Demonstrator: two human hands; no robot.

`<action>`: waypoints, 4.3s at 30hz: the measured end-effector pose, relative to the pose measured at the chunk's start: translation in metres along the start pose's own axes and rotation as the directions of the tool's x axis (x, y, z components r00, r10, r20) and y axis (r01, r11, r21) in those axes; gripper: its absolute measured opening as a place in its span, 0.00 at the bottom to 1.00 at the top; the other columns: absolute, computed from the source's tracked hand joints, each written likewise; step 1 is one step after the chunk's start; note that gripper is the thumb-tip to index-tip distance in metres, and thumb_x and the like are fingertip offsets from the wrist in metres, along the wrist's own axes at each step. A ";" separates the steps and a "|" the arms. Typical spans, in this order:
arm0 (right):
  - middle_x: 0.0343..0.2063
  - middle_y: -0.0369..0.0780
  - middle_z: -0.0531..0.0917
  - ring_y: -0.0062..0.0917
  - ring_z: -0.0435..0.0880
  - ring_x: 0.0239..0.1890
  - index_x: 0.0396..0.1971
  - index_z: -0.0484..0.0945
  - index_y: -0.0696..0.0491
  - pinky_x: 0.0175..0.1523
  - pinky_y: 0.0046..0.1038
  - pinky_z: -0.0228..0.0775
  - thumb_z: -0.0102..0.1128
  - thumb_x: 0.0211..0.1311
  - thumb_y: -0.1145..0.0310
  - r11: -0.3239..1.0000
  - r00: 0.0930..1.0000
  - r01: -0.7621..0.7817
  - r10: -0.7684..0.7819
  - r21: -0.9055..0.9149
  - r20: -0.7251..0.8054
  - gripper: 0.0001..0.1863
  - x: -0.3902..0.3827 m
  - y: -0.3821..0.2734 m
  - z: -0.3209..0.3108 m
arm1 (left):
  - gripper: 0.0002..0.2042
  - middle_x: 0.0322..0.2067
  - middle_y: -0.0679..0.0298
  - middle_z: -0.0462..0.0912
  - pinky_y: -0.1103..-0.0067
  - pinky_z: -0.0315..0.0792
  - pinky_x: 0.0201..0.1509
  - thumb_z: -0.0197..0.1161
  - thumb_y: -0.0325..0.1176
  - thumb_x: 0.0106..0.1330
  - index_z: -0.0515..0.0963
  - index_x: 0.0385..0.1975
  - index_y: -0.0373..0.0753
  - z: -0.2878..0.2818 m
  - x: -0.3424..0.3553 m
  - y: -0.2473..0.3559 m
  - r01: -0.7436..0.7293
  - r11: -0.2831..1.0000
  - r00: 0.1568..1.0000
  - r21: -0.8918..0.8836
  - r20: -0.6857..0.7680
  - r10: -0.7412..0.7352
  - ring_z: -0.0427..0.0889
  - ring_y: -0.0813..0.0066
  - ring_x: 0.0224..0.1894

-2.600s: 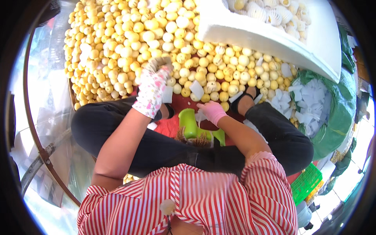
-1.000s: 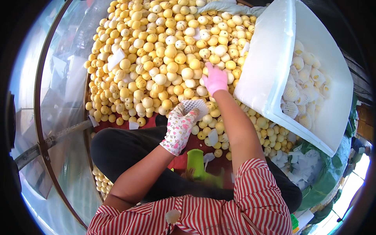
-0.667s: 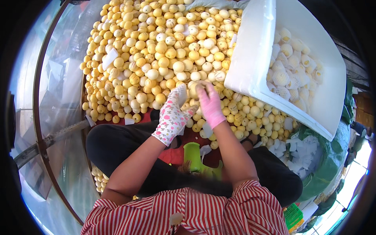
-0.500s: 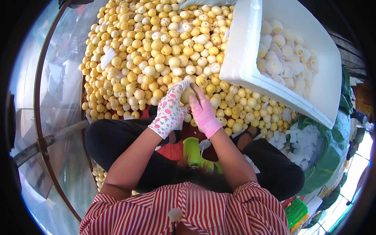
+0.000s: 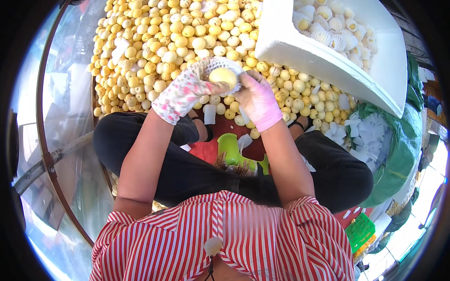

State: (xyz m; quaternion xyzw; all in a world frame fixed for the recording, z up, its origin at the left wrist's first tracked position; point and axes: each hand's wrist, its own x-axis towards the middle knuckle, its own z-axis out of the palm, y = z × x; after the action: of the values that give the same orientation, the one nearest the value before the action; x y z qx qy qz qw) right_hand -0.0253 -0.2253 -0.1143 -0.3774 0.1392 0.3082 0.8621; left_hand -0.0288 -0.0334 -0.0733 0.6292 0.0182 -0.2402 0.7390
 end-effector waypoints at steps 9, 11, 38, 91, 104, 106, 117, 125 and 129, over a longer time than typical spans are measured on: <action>0.47 0.37 0.80 0.29 0.79 0.49 0.53 0.72 0.51 0.47 0.28 0.75 0.68 0.58 0.59 0.998 0.998 0.054 -0.053 0.033 -0.038 0.25 0.001 0.008 0.036 | 0.34 0.59 0.53 0.67 0.63 0.69 0.62 0.72 0.33 0.49 0.69 0.60 0.42 0.040 -0.007 -0.014 0.010 0.433 0.894 0.901 -0.202 0.400 0.68 0.54 0.62; 0.52 0.45 0.78 0.32 0.79 0.50 0.55 0.72 0.57 0.55 0.37 0.74 0.65 0.61 0.56 0.996 0.990 -0.050 0.060 0.077 -0.128 0.27 0.002 -0.022 0.039 | 0.35 0.57 0.53 0.69 0.65 0.68 0.63 0.72 0.34 0.53 0.66 0.63 0.40 0.035 -0.010 -0.002 -0.182 0.578 0.791 0.795 -0.231 0.567 0.69 0.57 0.61; 0.43 0.38 0.82 0.29 0.83 0.46 0.51 0.74 0.44 0.42 0.31 0.79 0.54 0.67 0.71 0.937 0.985 -0.161 0.136 0.309 0.102 0.13 0.019 0.045 -0.022 | 0.13 0.36 0.65 0.84 0.79 0.74 0.42 0.58 0.32 0.68 0.77 0.49 0.36 0.010 0.011 -0.046 0.285 0.851 0.901 -0.442 -0.179 -0.395 0.81 0.79 0.38; 0.43 0.46 0.81 0.38 0.81 0.48 0.51 0.74 0.47 0.51 0.39 0.74 0.63 0.56 0.53 -0.747 0.995 0.076 0.013 -0.660 0.099 0.24 0.245 0.030 0.061 | 0.16 0.44 0.59 0.83 0.80 0.74 0.52 0.61 0.23 0.64 0.74 0.51 0.28 -0.017 0.008 -0.015 -0.137 0.938 0.656 -0.317 -0.739 -0.154 0.81 0.78 0.45; 0.66 0.45 0.64 0.26 0.70 0.59 0.70 0.55 0.53 0.52 0.21 0.69 0.44 0.70 0.43 0.536 0.972 0.198 -0.218 -0.821 0.092 0.38 0.046 0.002 0.047 | 0.37 0.57 0.53 0.75 0.70 0.69 0.64 0.76 0.36 0.50 0.68 0.62 0.36 -0.001 -0.002 -0.013 0.004 0.726 0.843 0.687 -0.392 0.367 0.74 0.58 0.60; 0.67 0.45 0.62 0.26 0.70 0.59 0.72 0.51 0.51 0.48 0.19 0.70 0.42 0.70 0.41 0.574 0.983 0.166 -0.165 -0.802 0.085 0.39 0.030 -0.007 0.053 | 0.36 0.55 0.53 0.76 0.69 0.70 0.62 0.76 0.35 0.49 0.69 0.61 0.37 0.006 -0.003 -0.007 0.006 0.696 0.869 0.718 -0.348 0.351 0.75 0.58 0.59; 0.62 0.46 0.69 0.39 0.66 0.66 0.64 0.63 0.56 0.67 0.46 0.61 0.55 0.66 0.47 0.950 0.962 -0.209 0.157 0.231 0.225 0.35 -0.017 -0.017 -0.008 | 0.33 0.49 0.65 0.78 0.75 0.70 0.60 0.79 0.27 0.44 0.71 0.53 0.37 0.025 0.000 0.003 -0.059 0.947 0.968 -0.315 0.214 0.131 0.75 0.75 0.53; 0.44 0.41 0.80 0.31 0.78 0.47 0.34 0.75 0.54 0.55 0.34 0.72 0.63 0.59 0.74 0.912 0.950 0.023 -0.147 -0.409 -0.275 0.06 -0.033 -0.011 0.001 | 0.36 0.52 0.59 0.76 0.73 0.71 0.60 0.78 0.30 0.44 0.68 0.56 0.37 0.020 -0.002 0.000 0.042 0.976 0.999 0.211 0.013 -0.046 0.77 0.68 0.53; 0.40 0.39 0.78 0.22 0.76 0.42 0.26 0.70 0.55 0.44 0.27 0.74 0.65 0.54 0.77 0.217 0.749 0.343 -0.650 -0.914 0.126 0.10 -0.032 0.005 0.029 | 0.34 0.53 0.49 0.74 0.67 0.75 0.53 0.75 0.30 0.47 0.67 0.56 0.35 0.039 -0.004 0.005 0.147 0.686 0.940 0.712 -0.317 0.129 0.79 0.54 0.51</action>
State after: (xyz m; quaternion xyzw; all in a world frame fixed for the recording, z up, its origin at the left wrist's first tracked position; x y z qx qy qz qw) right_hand -0.0524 -0.2146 -0.0822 -0.8402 -0.0565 -0.0226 0.5389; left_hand -0.0412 -0.0680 -0.0597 0.9016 0.0529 -0.1182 0.4127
